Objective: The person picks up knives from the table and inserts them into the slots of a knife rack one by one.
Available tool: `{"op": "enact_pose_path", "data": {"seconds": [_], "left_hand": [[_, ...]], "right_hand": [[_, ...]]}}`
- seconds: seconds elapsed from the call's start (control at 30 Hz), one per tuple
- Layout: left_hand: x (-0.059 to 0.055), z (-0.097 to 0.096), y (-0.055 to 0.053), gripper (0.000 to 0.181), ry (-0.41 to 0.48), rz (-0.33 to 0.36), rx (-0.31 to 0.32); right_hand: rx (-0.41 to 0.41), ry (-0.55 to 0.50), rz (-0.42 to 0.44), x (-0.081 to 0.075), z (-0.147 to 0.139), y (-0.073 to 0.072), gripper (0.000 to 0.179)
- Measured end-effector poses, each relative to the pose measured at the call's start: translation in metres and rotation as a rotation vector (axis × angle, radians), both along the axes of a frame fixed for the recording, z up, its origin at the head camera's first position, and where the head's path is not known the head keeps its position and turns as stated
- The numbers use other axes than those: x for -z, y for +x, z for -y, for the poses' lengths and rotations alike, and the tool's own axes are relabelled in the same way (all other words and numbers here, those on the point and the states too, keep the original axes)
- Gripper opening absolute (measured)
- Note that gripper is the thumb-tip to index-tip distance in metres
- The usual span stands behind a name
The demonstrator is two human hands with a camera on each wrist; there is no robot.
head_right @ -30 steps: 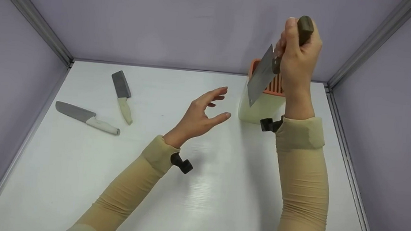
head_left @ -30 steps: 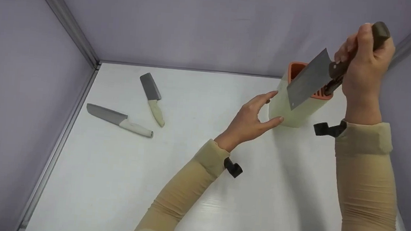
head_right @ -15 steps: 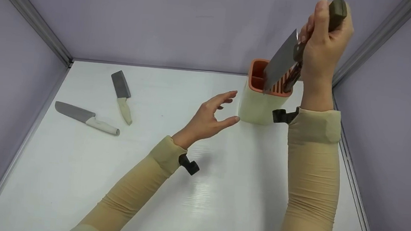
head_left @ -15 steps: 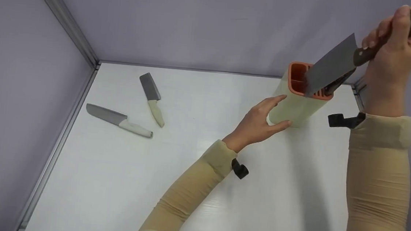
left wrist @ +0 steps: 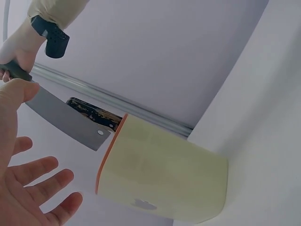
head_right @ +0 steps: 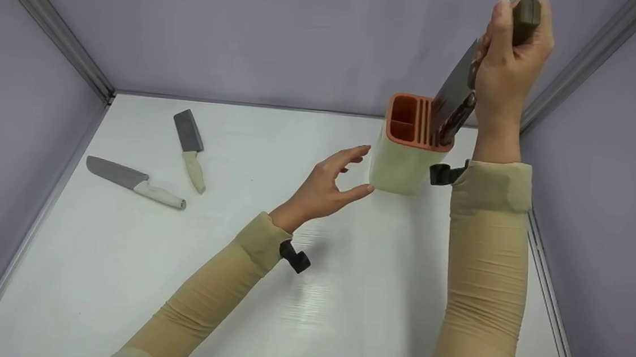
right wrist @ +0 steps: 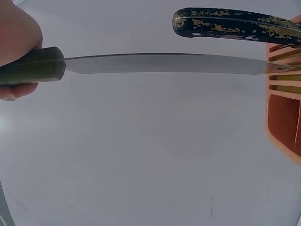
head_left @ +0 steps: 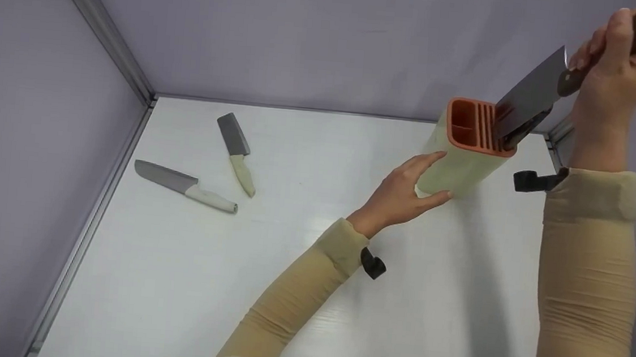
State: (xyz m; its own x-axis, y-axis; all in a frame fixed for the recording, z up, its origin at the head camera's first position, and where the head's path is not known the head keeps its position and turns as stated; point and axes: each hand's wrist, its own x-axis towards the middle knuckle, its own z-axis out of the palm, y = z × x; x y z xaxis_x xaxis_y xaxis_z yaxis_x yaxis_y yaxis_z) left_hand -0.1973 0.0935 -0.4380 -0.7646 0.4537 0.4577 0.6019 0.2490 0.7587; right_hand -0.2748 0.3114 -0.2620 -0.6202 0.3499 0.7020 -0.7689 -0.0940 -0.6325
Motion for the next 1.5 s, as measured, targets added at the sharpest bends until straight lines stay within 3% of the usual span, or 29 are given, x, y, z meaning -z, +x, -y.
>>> {"op": "enact_pose_path", "data": {"seconds": [0.2,0.43,0.57,0.67,0.73,0.83,0.97,1.1,1.3,1.5], "left_hand": [[0.002,0.000,0.000,0.068,-0.012,0.019,-0.013],[0.003,0.001,0.001,0.067,-0.008,0.029,-0.003],[0.006,0.002,0.001,0.066,-0.015,0.049,-0.005],[0.008,0.003,0.002,0.066,-0.018,0.062,-0.002],[0.010,0.004,0.002,0.065,-0.021,0.073,0.000],[0.012,0.006,0.002,0.066,-0.024,0.084,0.001],[0.016,0.008,0.002,0.066,-0.017,0.087,0.005],[0.019,0.010,0.002,0.065,-0.014,0.097,0.004],[0.022,0.012,0.004,0.065,-0.049,0.147,-0.022],[0.026,0.015,0.003,0.064,-0.047,0.147,-0.029]], "right_hand": [[0.012,0.013,0.006,0.007,-0.003,-0.011,0.013],[0.015,0.010,0.098,0.018,-0.009,-0.019,0.014],[-0.009,0.063,0.192,0.028,-0.015,-0.021,0.007],[-0.045,0.107,0.315,0.034,-0.020,-0.020,0.004],[-0.061,0.157,0.403,0.037,-0.023,-0.019,0.010],[-0.019,0.325,0.527,0.039,-0.026,-0.019,0.013],[0.092,0.584,0.618,0.041,-0.027,-0.019,0.017],[0.173,0.746,0.683,0.046,-0.030,-0.020,0.023],[0.233,0.899,0.805,0.057,-0.038,-0.021,0.037],[0.251,0.953,0.893,0.066,-0.040,-0.022,0.051]]}}
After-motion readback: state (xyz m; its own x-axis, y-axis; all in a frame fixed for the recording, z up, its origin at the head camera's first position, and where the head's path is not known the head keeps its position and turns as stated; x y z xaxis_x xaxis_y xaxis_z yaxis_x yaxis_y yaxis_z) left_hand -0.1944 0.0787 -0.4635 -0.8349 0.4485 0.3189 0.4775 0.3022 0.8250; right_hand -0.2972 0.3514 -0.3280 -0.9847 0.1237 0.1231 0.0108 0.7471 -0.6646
